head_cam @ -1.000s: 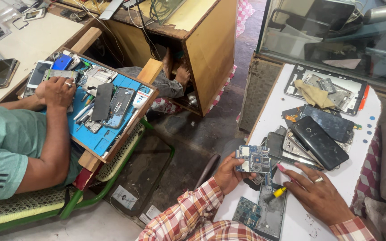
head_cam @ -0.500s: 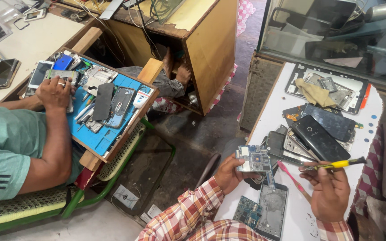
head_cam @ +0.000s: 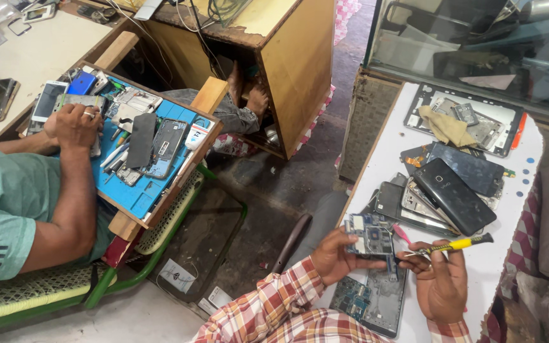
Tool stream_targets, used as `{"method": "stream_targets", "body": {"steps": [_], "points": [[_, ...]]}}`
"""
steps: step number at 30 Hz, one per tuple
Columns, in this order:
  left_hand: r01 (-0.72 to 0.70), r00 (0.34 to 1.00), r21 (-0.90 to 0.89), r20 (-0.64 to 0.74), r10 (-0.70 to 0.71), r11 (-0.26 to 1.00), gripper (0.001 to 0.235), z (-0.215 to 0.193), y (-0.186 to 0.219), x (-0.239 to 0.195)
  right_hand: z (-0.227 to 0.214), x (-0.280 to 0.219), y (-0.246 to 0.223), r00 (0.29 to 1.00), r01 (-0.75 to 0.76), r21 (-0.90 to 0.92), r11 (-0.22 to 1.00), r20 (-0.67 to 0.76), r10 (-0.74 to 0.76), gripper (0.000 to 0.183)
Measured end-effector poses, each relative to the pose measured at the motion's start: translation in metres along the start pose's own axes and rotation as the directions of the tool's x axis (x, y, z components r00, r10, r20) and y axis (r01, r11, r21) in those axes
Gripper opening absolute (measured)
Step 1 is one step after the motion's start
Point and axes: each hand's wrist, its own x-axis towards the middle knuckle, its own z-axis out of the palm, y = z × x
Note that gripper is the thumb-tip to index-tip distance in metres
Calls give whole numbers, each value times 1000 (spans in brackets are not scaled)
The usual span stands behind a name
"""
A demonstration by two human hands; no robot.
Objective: The person uses a screwdriver and a pink plastic spudger to work on a mobile phone motherboard. They pry at connectors and adjust components on the board while seated at a cluttered workbench.
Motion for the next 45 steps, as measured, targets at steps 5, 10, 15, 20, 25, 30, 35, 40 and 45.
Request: {"method": "stream_targets", "body": {"steps": [5,10,15,20,25,30,35,40,45], "points": [[131,985,-17,113,-128,991,58,-12,-18,-1,3,-2,3,998,-47,-37,998,43,48,21],[161,976,11,144,-161,987,62,-25,-25,-2,8,-6,1,998,-35,-63,997,57,39,21],[126,982,0,144,-124,992,68,-23,-22,0,13,-7,0,998,-6,-70,998,69,11,20],[33,988,-55,151,-24,998,78,-20,-14,4,-2,-12,7,990,115,-106,988,99,-105,17],[10,995,25,103,-13,1000,86,-13,-5,6,-16,-11,18,987,148,-27,989,68,-146,13],[1,986,-19,167,2,1000,93,-19,-12,8,-20,-23,14,994,110,-406,907,49,-99,18],[-26,985,12,174,23,1000,101,-17,-5,7,8,-17,-1,976,201,-525,827,179,-124,29],[-22,983,-21,180,26,1000,106,-12,3,4,25,-18,-9,965,253,-610,751,110,-236,26],[-226,969,-6,98,225,974,105,-16,35,5,36,-15,-13,920,327,-579,747,15,-391,22]]}}
